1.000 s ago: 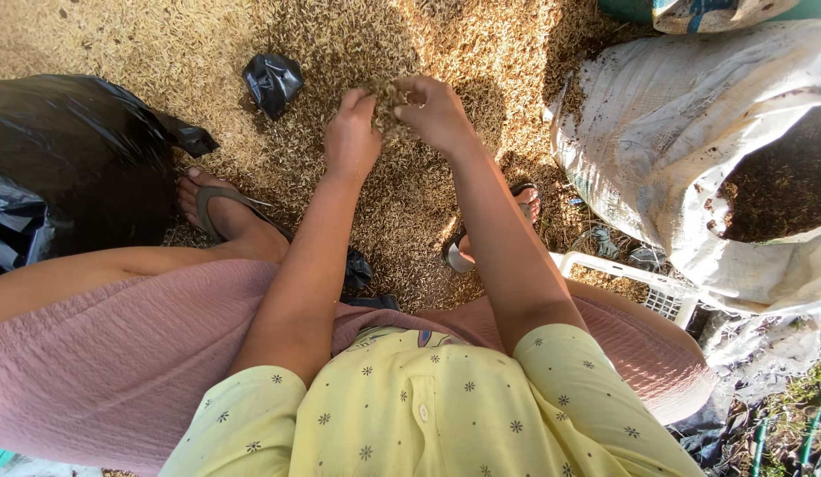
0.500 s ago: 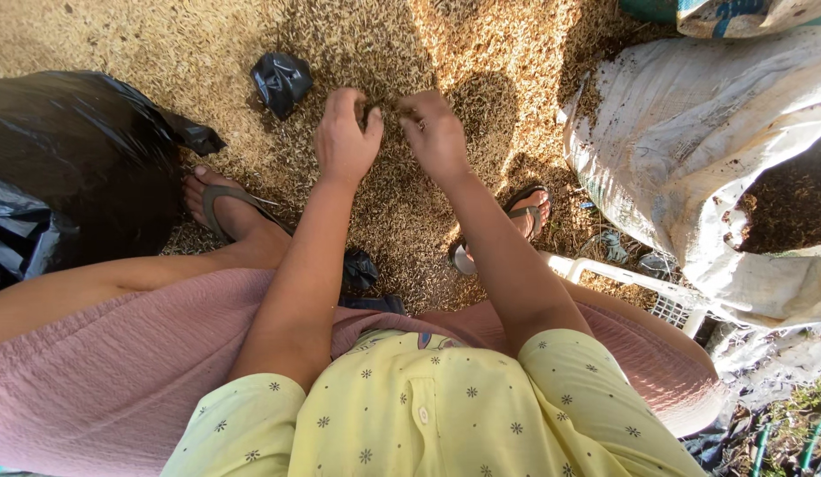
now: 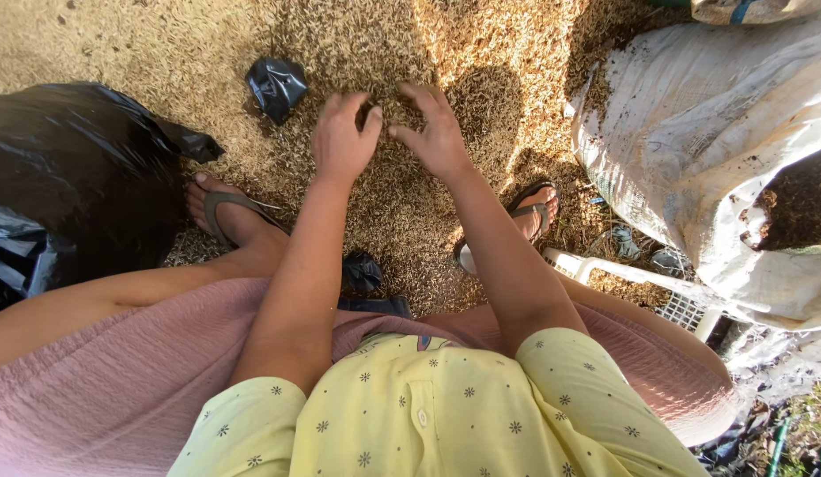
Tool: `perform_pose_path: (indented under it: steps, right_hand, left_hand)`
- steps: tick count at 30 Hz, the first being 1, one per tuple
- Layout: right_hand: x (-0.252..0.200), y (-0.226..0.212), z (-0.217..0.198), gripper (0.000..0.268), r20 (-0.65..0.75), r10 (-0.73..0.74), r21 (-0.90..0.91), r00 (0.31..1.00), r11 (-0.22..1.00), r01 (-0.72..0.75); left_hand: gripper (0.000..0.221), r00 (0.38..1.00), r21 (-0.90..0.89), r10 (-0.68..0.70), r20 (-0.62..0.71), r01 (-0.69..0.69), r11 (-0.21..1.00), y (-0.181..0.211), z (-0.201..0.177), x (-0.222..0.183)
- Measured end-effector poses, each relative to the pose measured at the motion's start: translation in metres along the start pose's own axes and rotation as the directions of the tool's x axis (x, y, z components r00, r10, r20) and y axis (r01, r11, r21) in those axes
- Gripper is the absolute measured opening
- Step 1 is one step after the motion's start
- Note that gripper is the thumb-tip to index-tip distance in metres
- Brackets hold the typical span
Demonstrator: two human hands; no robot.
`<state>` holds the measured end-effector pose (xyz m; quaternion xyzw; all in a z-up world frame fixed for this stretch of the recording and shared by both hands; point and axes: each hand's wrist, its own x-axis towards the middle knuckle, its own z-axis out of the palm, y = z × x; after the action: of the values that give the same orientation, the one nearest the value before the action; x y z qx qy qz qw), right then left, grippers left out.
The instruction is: The person scoops loose granular material from a large pile on the ground and packs it into small black plastic bags. They then place the filled bags into a white plastic crate. The person repeats this process throughout the clip.
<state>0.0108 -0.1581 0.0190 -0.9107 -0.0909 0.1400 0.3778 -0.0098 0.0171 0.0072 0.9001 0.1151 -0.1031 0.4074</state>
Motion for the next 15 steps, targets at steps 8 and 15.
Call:
perform_pose_path:
  steps: [8, 15]
  right_hand:
    - [0.018, 0.007, 0.021, 0.036, 0.04, 0.212, 0.064, 0.976, 0.975, -0.215]
    - [-0.008, 0.0, 0.014, 0.072, 0.168, 0.418, -0.016, 0.893, 0.907, -0.422]
  left_hand:
    - [0.026, 0.998, 0.029, -0.051, 0.022, 0.05, 0.998, -0.002, 0.005, 0.004]
    - [0.038, 0.993, -0.071, -0.096, 0.076, 0.101, 0.992, -0.008, 0.009, -0.007]
